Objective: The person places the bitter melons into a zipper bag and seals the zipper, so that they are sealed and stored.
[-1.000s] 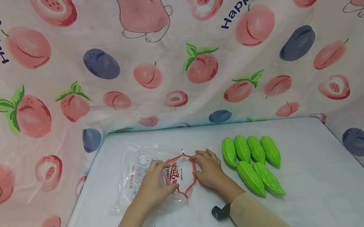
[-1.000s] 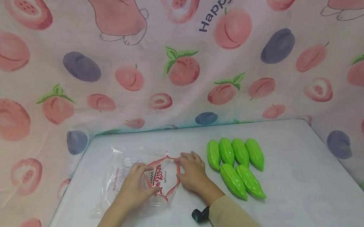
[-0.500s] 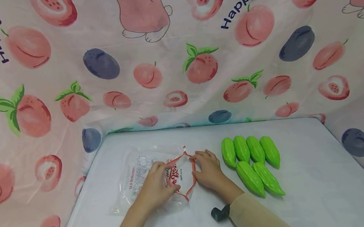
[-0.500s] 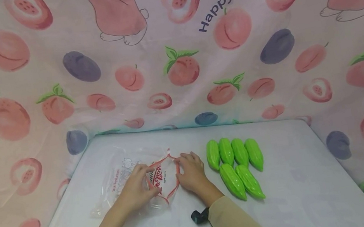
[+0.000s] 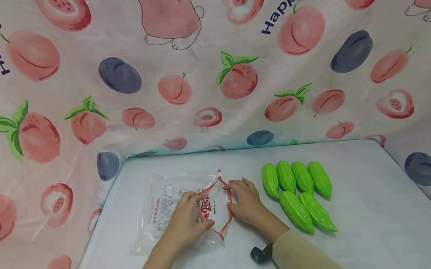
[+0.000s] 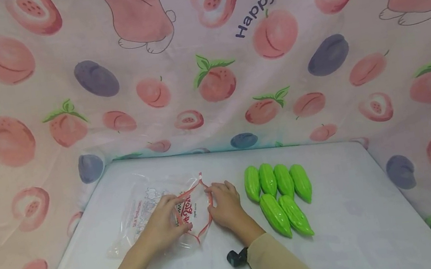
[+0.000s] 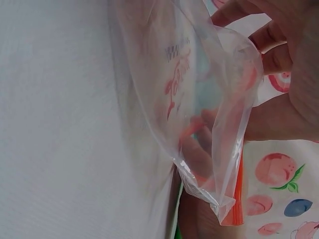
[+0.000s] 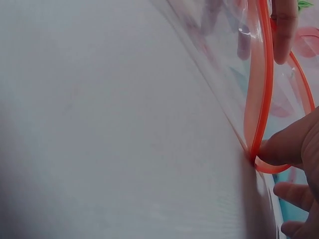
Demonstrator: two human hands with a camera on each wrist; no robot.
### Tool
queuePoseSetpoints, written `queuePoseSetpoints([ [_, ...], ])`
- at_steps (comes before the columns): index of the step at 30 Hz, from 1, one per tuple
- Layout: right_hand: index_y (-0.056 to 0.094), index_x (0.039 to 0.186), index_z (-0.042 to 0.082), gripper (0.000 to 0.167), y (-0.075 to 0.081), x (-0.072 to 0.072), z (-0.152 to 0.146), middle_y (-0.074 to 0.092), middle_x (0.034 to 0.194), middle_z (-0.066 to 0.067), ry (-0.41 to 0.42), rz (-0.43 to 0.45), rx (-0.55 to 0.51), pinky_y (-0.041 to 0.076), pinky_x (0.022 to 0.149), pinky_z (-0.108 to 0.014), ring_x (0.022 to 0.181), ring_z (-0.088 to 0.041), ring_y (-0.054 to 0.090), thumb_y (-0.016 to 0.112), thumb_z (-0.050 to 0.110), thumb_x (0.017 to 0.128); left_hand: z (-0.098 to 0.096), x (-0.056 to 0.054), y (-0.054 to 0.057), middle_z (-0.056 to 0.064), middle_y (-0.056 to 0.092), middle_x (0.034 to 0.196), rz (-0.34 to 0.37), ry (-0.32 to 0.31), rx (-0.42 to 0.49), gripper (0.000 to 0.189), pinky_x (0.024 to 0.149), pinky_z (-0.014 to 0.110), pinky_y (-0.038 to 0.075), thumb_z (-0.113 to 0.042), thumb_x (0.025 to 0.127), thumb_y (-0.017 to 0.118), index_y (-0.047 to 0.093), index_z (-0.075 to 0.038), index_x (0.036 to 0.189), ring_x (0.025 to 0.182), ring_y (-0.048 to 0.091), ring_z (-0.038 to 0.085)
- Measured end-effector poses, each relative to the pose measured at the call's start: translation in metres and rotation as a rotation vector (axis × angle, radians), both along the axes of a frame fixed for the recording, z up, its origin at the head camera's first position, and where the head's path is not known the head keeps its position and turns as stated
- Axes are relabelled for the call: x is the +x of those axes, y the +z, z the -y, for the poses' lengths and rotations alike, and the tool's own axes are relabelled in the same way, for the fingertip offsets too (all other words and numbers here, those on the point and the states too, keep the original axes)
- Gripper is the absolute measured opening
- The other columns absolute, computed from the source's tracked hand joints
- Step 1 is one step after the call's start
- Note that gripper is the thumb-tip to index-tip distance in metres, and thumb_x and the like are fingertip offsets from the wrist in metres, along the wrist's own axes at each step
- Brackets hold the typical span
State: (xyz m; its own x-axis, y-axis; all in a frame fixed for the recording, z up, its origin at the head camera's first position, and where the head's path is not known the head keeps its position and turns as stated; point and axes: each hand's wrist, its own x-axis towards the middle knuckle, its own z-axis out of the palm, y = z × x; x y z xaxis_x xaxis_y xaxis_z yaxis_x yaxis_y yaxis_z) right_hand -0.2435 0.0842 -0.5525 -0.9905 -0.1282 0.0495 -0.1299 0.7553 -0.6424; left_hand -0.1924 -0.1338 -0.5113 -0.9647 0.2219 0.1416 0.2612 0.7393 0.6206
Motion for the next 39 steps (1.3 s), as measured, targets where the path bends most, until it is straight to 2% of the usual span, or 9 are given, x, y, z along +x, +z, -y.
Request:
queuePoseSetpoints([
  [11,0.069,0.138,0.022,0.051,0.007,0.007,-0.003,0.057,0.159,-0.008,0.027,-0.014,-0.022,0.026,0.126,-0.073,0.161,-0.044,0.029,0.082,0.012,0.090,-0.001,-0.001,-0.003,0.006,0.060,0.147,-0.026,-0.021,-0.009,0.076,0.118,0.050,0.049,-0.025,0.076,0.098,0.065,-0.009,0.143,0.138,0.060,0.029],
  [26,0.069,0.139,0.020,0.050,0.011,0.009,-0.006,0.058,0.158,-0.008,0.041,-0.025,-0.057,0.030,0.126,-0.070,0.160,-0.044,0.030,0.081,0.011,0.091,-0.003,0.001,-0.002,0.003,0.057,0.152,0.020,-0.005,-0.018,0.079,0.120,0.050,0.048,-0.029,0.078,0.098,0.064,-0.011,0.147,0.143,0.056,0.028],
  [35,0.069,0.139,0.023,0.050,0.014,0.012,-0.006,0.059,0.158,-0.003,0.024,-0.023,-0.072,0.032,0.127,-0.066,0.161,-0.038,0.031,0.081,0.012,0.092,-0.003,0.001,-0.003,0.003,0.057,0.151,0.017,-0.006,-0.020,0.076,0.119,0.049,0.049,-0.029,0.077,0.098,0.066,-0.011,0.144,0.142,0.056,0.028],
  [39,0.070,0.139,0.023,0.049,0.017,0.014,-0.006,0.062,0.154,-0.002,0.014,-0.010,-0.098,0.039,0.125,-0.060,0.156,-0.033,0.038,0.080,0.011,0.093,-0.003,0.002,-0.002,0.003,0.057,0.151,0.023,-0.010,-0.006,0.075,0.119,0.049,0.049,-0.028,0.077,0.098,0.067,-0.011,0.143,0.141,0.056,0.029],
])
